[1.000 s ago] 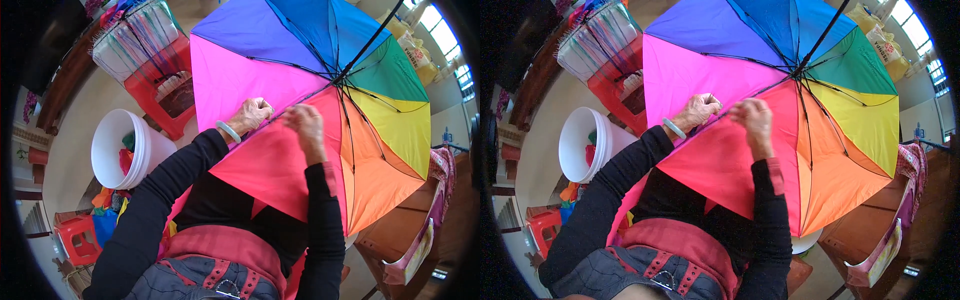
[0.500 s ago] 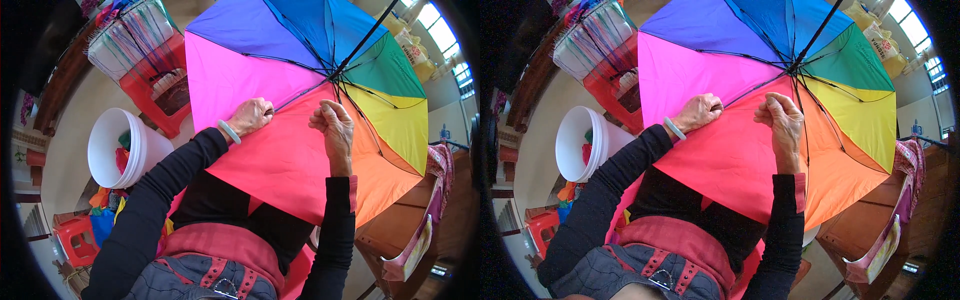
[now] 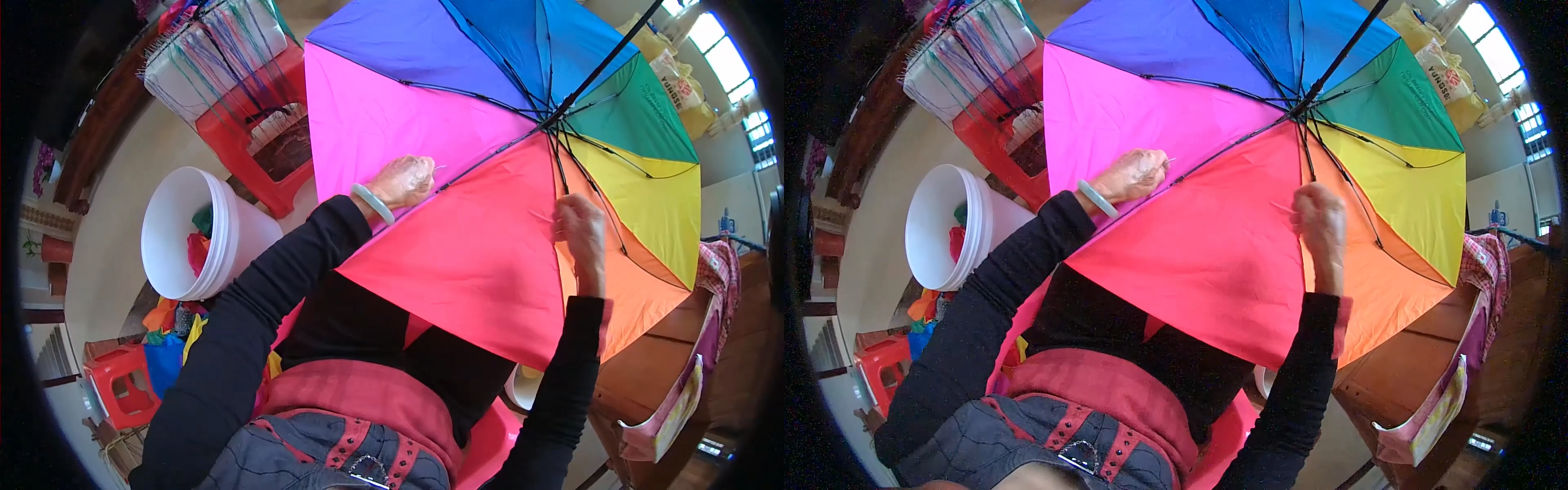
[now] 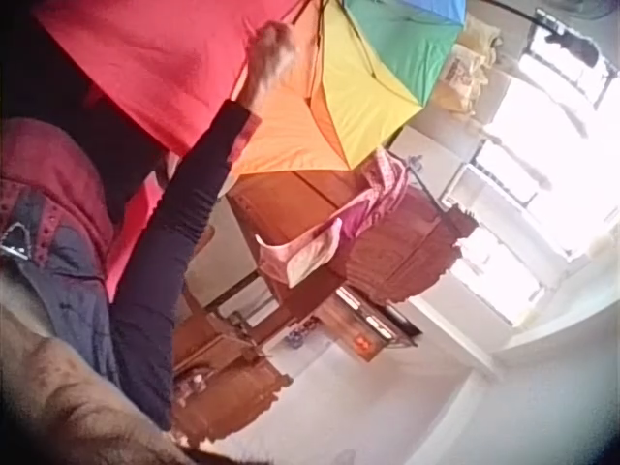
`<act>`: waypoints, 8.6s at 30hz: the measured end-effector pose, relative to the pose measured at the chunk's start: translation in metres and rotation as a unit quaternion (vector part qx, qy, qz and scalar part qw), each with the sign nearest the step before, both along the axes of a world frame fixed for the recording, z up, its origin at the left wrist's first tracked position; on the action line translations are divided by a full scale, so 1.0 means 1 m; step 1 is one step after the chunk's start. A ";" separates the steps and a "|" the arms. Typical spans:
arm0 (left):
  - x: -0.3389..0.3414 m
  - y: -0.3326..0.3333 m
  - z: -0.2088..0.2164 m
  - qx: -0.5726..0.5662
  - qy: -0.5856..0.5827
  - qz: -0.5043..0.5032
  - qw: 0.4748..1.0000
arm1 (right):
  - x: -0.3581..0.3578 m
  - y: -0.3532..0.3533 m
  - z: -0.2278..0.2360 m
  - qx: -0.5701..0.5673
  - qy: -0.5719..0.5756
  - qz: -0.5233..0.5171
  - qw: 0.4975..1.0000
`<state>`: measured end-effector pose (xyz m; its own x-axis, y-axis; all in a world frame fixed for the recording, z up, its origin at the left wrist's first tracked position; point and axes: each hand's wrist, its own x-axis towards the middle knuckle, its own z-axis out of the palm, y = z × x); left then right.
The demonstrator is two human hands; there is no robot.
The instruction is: Sewing the fabric of a colorful umbrella back onto its metal ribs.
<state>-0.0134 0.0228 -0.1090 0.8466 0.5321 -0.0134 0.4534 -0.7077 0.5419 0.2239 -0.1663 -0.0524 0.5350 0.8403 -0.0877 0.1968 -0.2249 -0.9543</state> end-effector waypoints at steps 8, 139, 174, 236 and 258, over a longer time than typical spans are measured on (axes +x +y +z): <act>-0.011 -0.002 0.021 -0.010 0.012 0.036 0.999 | -0.080 0.067 -0.048 -0.012 -0.284 0.153 0.946; 0.000 -0.092 -0.061 -0.424 -0.105 0.204 0.876 | -0.127 0.006 -0.130 -0.129 -0.286 0.078 0.946; 0.006 -0.102 -0.063 -0.469 -0.190 0.301 0.808 | -0.121 0.008 -0.153 -0.010 -0.341 -0.025 0.940; -0.006 -0.089 -0.061 -0.485 -0.135 0.231 0.832 | -0.142 0.005 -0.125 -0.140 -0.309 -0.023 0.941; -0.002 -0.101 -0.061 -0.467 -0.223 0.311 0.797 | -0.134 0.008 -0.136 -0.047 -0.259 -0.033 0.964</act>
